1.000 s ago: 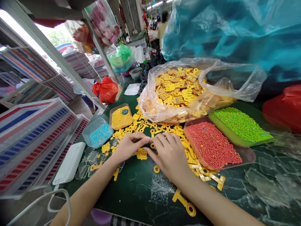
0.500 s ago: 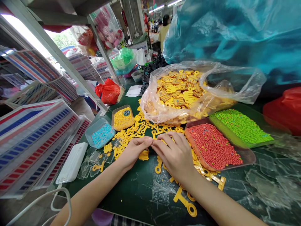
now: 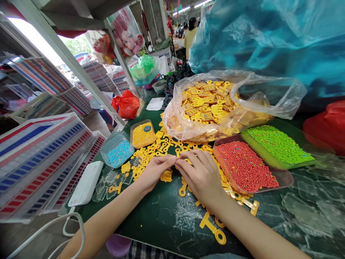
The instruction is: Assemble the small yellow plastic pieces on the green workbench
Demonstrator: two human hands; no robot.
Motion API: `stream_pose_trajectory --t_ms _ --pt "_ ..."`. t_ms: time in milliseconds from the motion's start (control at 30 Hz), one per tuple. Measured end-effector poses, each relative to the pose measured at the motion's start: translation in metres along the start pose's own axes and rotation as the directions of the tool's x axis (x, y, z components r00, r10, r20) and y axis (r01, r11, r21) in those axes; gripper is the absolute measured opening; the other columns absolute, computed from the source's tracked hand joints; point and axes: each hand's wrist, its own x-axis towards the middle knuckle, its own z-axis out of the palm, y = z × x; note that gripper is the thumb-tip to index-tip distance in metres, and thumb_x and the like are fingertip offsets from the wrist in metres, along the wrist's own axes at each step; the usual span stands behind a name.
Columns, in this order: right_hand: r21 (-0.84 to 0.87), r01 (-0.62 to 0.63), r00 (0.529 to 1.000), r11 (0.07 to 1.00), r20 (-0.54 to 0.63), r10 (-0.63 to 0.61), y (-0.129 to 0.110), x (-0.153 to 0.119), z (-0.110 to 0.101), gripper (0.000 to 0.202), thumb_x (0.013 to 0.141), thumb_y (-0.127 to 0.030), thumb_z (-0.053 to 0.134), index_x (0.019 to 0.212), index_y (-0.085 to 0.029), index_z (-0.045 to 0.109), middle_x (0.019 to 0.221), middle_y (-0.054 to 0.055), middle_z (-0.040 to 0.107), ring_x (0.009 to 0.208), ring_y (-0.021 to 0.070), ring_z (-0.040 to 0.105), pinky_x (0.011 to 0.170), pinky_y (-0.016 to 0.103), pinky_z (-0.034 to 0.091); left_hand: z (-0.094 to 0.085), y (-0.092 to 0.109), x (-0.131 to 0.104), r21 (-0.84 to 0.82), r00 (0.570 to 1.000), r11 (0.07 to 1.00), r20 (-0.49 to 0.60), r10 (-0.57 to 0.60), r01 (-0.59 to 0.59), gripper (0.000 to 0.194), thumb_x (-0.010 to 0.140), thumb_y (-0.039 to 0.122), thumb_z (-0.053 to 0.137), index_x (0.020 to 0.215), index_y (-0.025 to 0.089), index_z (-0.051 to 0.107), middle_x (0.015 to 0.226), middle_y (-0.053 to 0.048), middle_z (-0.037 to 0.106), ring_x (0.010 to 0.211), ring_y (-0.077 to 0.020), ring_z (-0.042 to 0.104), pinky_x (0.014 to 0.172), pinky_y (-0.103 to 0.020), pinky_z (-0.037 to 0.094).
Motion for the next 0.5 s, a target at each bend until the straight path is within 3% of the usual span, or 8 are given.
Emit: stream_pose_trajectory --t_ms 300,500 --pt "0.017 -0.014 0.999 1.0 0.053 0.013 0.003 -0.002 0.003 0.022 0.098 -0.025 0.048 0.089 -0.02 0.067 0.089 0.007 0.069 0.084 0.0204 0.057 0.075 0.033 0.045 -0.004 -0.002 0.003 0.07 0.998 0.996 -0.03 0.062 -0.06 0.048 0.064 0.066 0.075 0.074 0.02 0.08 0.087 -0.005 0.073 0.094 -0.024 0.062 0.092 -0.035 0.046" --pt "0.047 -0.02 0.999 0.999 0.048 0.017 0.006 -0.002 0.004 0.02 0.096 -0.026 0.05 0.088 -0.02 0.067 0.088 0.007 0.069 0.085 0.0204 0.057 0.076 0.034 0.046 -0.011 -0.002 0.006 0.225 0.992 0.967 -0.027 0.126 -0.116 0.046 0.072 0.062 0.07 0.081 0.019 0.08 0.092 -0.007 0.076 0.091 -0.0247 0.066 0.088 -0.035 0.049"
